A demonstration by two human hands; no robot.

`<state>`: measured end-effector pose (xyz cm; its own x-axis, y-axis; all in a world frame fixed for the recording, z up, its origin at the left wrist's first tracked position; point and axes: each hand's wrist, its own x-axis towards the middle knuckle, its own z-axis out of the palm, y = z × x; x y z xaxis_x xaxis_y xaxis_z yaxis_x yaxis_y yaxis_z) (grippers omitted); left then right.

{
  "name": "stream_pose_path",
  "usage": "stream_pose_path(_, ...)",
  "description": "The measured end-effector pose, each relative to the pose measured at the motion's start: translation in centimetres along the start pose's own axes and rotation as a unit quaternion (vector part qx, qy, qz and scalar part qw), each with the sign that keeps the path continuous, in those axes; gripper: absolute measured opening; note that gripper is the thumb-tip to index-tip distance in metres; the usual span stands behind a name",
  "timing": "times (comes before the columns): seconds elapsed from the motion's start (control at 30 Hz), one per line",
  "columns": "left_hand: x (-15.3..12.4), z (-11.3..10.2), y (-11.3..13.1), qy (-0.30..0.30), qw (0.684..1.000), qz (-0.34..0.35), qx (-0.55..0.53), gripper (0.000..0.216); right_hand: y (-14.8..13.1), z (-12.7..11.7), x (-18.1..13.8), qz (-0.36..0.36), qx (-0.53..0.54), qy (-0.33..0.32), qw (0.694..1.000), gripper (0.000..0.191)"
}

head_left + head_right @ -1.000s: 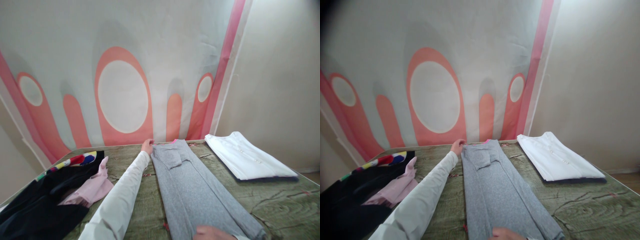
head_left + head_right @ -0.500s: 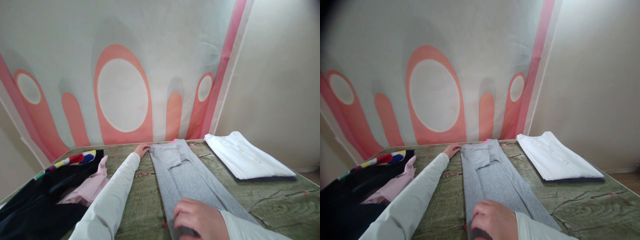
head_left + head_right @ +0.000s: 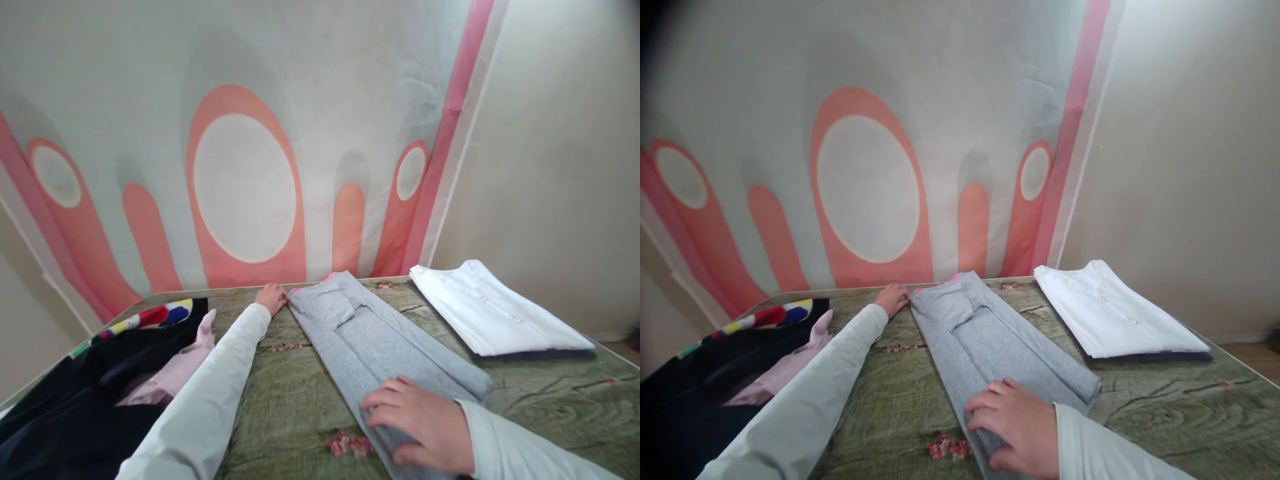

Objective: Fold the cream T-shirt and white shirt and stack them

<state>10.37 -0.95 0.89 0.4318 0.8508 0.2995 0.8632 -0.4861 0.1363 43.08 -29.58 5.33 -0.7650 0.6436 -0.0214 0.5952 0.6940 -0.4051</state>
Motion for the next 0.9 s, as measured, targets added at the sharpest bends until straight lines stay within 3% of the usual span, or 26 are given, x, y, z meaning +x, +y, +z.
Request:
stream_pose_path(0.23,-3.5,-0.5,-1.8,-0.017,0.998,0.061,-0.029,0.014,4.3,-2.1,-3.7,0.055,0.025,0.015,0.998,0.041)
stream_pose_path(0.37,-3.9,-0.7,-1.7,0.000,0.996,0.082,-0.037,0.017,4.3,-3.0,-3.2,0.072,0.024,0.034,0.997,0.019)
stream_pose_path(0.43,-3.9,-0.9,-1.6,0.010,0.996,0.086,-0.030,0.017,3.8,-3.1,-2.1,0.077,0.013,0.056,0.995,0.018)
stream_pose_path(0.67,-4.3,-1.8,-1.3,0.008,0.994,0.104,0.012,0.014,3.5,0.5,2.0,0.070,-0.001,0.154,0.986,0.045)
stream_pose_path(0.77,-4.3,-2.1,-1.1,-0.004,0.994,0.106,0.027,0.015,3.7,2.2,2.4,0.060,-0.036,0.148,0.986,0.051)
stream_pose_path(0.9,-4.3,-2.0,-0.6,-0.004,0.995,0.093,0.033,0.016,3.8,2.7,2.2,0.057,-0.063,0.125,0.988,0.056)
